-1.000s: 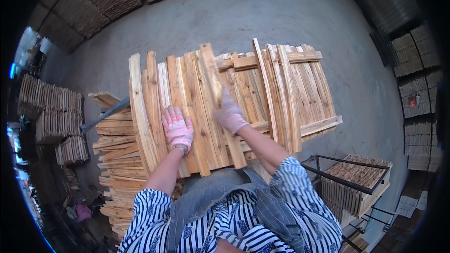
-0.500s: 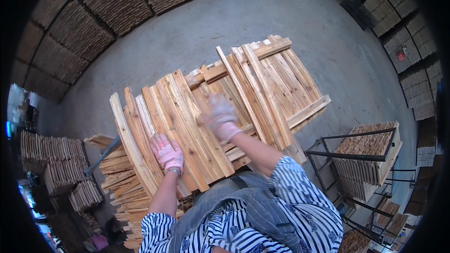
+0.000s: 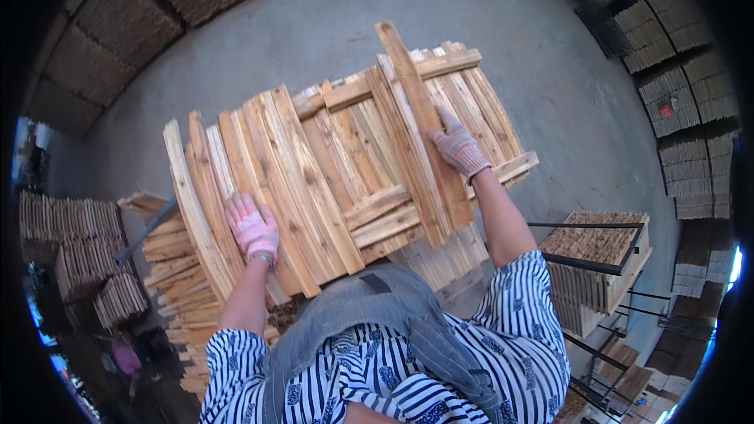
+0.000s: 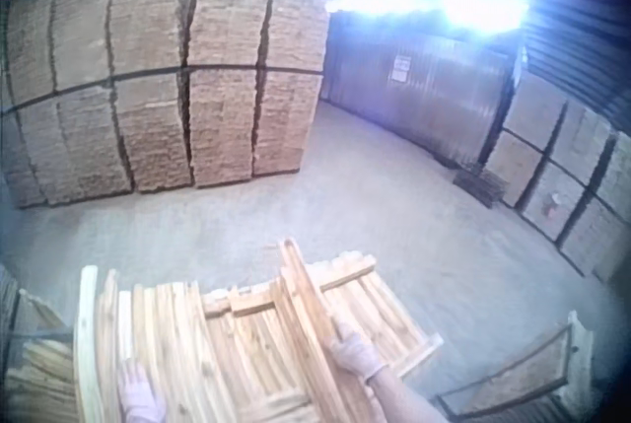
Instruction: The person picks up wooden planks from a large pile on the floor and places them onto a wooden pallet. They repeatedly grab handfuls of planks and arrange them in a stack on the pallet.
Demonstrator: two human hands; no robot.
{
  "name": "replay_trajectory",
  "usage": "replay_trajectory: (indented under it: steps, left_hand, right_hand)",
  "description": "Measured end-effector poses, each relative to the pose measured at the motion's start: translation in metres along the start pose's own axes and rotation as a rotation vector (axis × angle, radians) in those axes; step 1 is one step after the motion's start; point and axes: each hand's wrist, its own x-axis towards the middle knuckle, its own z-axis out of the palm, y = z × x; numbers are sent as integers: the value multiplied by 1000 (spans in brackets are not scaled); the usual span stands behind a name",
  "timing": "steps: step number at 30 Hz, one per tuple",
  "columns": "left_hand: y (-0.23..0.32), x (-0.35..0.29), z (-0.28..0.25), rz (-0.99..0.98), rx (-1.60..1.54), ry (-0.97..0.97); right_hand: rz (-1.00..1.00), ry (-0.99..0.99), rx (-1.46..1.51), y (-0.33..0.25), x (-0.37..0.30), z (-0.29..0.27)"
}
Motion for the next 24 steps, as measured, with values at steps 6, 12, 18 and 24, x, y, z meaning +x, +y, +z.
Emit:
replay_trajectory:
  steps: [6, 12, 18, 24]
  left_hand:
    - [4, 5, -3, -16, 47, -70]
    - [0, 2, -4, -16, 39, -57]
    - [-2, 3, 4, -5, -18, -2]
    - [0, 3, 9, 25, -26, 32]
  right_hand:
    - [282, 51, -237, 39, 5, 26]
    - [334, -20, -106, -12, -19, 7]
    - [56, -4, 18, -79, -52, 117]
    - [144, -264, -74, -108, -39, 218]
